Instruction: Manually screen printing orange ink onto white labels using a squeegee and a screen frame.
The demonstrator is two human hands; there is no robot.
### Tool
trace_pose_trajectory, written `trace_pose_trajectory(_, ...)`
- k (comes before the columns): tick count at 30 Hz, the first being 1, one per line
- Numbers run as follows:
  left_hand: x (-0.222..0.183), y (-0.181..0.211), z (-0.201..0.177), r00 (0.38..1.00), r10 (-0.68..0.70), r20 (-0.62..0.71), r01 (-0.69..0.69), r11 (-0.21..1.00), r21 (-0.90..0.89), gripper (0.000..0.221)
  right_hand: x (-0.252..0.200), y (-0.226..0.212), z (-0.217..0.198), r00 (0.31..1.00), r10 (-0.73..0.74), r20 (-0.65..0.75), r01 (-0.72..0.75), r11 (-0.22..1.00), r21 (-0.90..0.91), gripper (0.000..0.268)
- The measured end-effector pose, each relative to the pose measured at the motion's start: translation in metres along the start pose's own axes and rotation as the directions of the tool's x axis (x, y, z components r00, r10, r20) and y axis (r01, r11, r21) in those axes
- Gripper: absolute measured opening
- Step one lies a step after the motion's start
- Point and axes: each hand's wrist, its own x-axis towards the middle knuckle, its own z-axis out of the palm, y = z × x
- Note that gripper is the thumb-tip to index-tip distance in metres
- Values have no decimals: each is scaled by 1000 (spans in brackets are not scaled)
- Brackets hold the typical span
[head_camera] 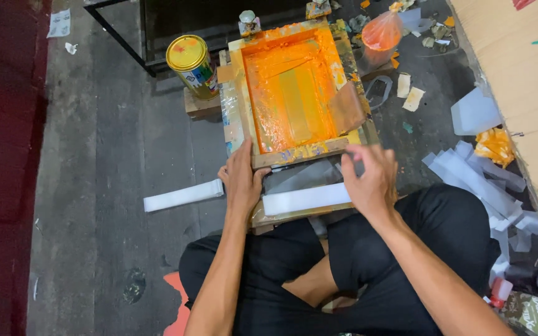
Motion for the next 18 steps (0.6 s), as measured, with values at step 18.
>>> trace_pose_trajectory(18,46,34,-47,899,117,-423,-133,991,-9,80,1,-27,38,830,27,558,151,951,-269,14)
